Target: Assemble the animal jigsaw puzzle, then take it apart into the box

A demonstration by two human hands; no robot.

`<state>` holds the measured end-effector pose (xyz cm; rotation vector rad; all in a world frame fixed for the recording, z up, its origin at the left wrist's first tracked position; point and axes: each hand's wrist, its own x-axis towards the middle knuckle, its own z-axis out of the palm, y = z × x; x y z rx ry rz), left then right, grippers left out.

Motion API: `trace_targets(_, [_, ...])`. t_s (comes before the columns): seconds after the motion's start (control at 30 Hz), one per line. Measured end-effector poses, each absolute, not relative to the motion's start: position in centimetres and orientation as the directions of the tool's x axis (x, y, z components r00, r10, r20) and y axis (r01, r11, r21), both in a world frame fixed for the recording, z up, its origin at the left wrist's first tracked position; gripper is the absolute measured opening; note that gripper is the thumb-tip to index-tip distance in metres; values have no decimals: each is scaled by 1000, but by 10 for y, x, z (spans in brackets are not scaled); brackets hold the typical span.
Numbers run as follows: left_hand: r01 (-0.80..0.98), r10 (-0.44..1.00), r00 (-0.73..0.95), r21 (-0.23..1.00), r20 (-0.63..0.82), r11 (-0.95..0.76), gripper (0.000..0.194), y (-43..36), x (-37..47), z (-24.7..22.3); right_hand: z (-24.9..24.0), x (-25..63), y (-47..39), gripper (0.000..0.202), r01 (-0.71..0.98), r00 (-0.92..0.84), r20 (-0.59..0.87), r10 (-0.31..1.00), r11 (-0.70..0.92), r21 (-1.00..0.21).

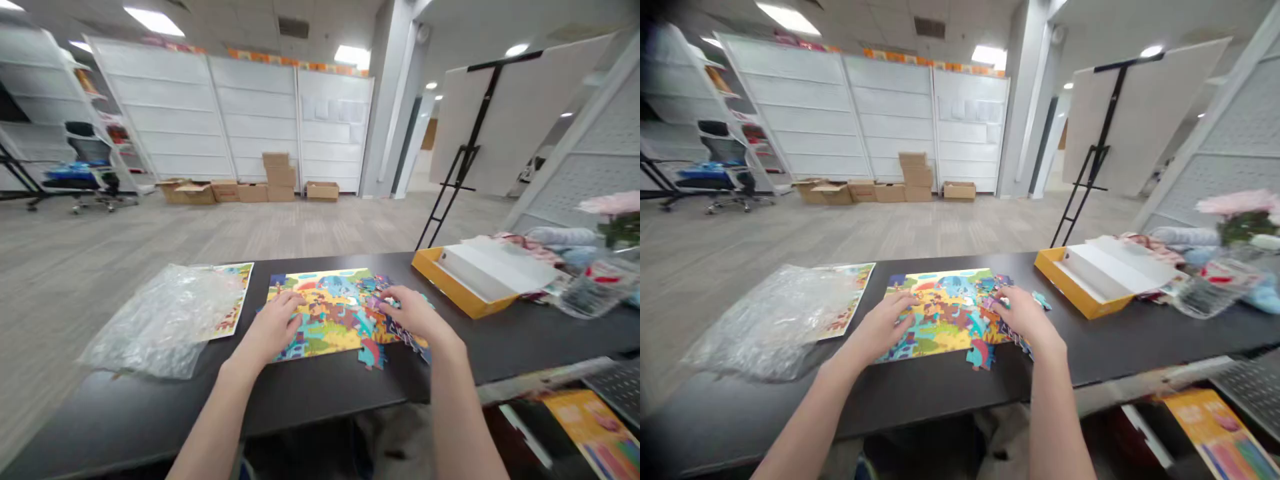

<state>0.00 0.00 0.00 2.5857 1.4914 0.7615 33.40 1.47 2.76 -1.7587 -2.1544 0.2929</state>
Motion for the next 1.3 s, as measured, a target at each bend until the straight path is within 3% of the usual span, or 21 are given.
trace_targets(0.17, [785, 832, 383, 334, 400, -522, 32, 3, 0, -2, 36, 367, 4, 26, 914, 1, 21, 1000, 8, -405])
trace_targets(0.53, [781, 834, 334, 366, 439, -506, 46, 9, 8, 1, 51, 358, -20, 50, 923, -23, -230, 973, -68, -378])
trace_targets(0.73, [780, 823, 324, 359, 467, -512, 45, 11, 10, 3, 43, 376, -16, 26, 936, -69, -142, 987, 15, -352])
trace_targets(0.87, [799, 839, 297, 363, 455, -480, 43, 9, 7, 5, 34, 398, -13, 27, 924, -58, -72, 996, 26, -381])
trace_targets(1.1, [799, 842, 305, 362, 444, -480, 40, 10, 7, 5, 14, 438, -7, 29, 952, 7, 15, 1000, -2, -305])
trace_targets(1.3, [800, 843, 317, 354, 435, -484, 40, 11, 8, 6, 22, 408, -2, 22, 952, -33, 193, 981, 89, -291])
